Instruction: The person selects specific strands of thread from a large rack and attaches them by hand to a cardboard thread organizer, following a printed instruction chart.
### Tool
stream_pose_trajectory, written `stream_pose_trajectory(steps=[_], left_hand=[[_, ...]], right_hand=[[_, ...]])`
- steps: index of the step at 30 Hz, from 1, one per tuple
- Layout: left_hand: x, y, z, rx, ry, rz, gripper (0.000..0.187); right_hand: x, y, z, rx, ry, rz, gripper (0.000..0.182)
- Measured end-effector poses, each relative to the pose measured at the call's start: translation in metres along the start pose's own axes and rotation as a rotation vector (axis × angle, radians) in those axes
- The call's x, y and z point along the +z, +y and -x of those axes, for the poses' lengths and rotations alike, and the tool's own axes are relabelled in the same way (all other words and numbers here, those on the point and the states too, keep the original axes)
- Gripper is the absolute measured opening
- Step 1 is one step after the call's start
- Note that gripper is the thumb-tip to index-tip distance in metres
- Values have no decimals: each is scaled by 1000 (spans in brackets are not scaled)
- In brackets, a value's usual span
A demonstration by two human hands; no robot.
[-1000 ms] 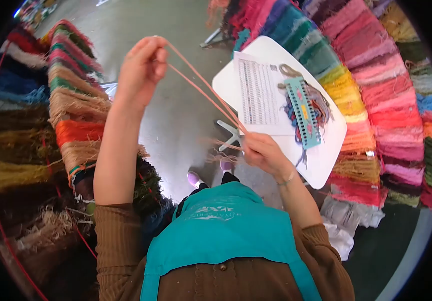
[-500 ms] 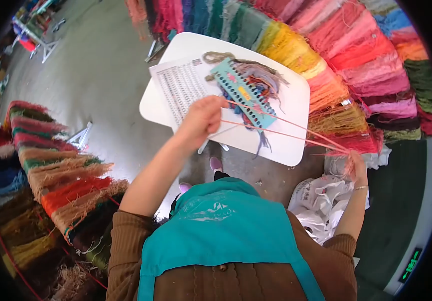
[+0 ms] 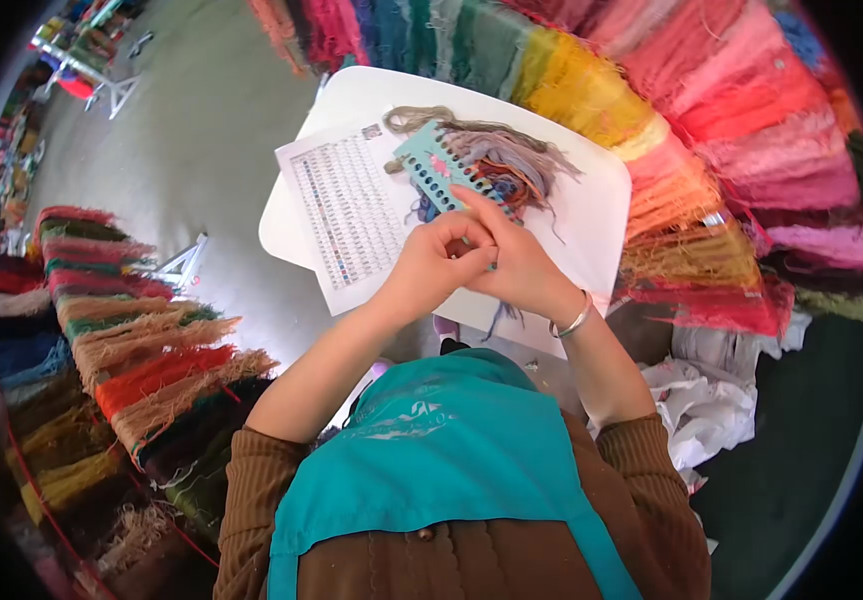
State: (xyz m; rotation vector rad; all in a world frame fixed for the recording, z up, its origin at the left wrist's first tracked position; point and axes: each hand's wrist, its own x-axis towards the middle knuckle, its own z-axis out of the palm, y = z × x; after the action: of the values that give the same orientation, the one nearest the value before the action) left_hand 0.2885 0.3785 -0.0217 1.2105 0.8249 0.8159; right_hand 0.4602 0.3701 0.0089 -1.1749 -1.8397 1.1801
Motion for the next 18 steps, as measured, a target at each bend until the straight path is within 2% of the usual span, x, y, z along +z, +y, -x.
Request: stream_pose_trajectory(steps=[1, 2, 4, 5, 9, 11, 12, 14, 15, 17, 18], left_hand=[[-6, -7, -1, 71, 61, -75, 8], [-11, -4, 0, 66, 90, -79, 8], [-19, 1, 2, -182, 253, 56, 11], [-21, -3, 2, -192, 255, 97, 15], [-22, -20, -3, -156, 310, 224, 16], [-23, -26, -6, -152, 388, 241, 16], [-24, -29, -8, -150, 396, 244, 16], [-25, -31, -11, -178, 445, 274, 17], [-25, -31, -15, -175, 450, 274, 17], [-25, -30, -27, -197, 668, 314, 18], [-31, -32, -34, -227, 708, 331, 23]], right_hand=[[2, 2, -10, 115, -64, -94, 84], [2, 3, -16, 106, -91, -103, 84], [1, 3, -22, 174, -66, 75, 65], [4, 9, -24, 124, -13, 37, 50], [9, 22, -37, 49, -35, 35, 43], [10, 29, -42, 41, 3, 92, 22], [12, 34, -46, 38, -5, 92, 22], [14, 45, -58, -287, 155, 141, 13], [12, 48, -65, -292, 150, 140, 13], [8, 55, -82, -181, 124, 100, 12], [8, 60, -95, -67, 125, 42, 14]])
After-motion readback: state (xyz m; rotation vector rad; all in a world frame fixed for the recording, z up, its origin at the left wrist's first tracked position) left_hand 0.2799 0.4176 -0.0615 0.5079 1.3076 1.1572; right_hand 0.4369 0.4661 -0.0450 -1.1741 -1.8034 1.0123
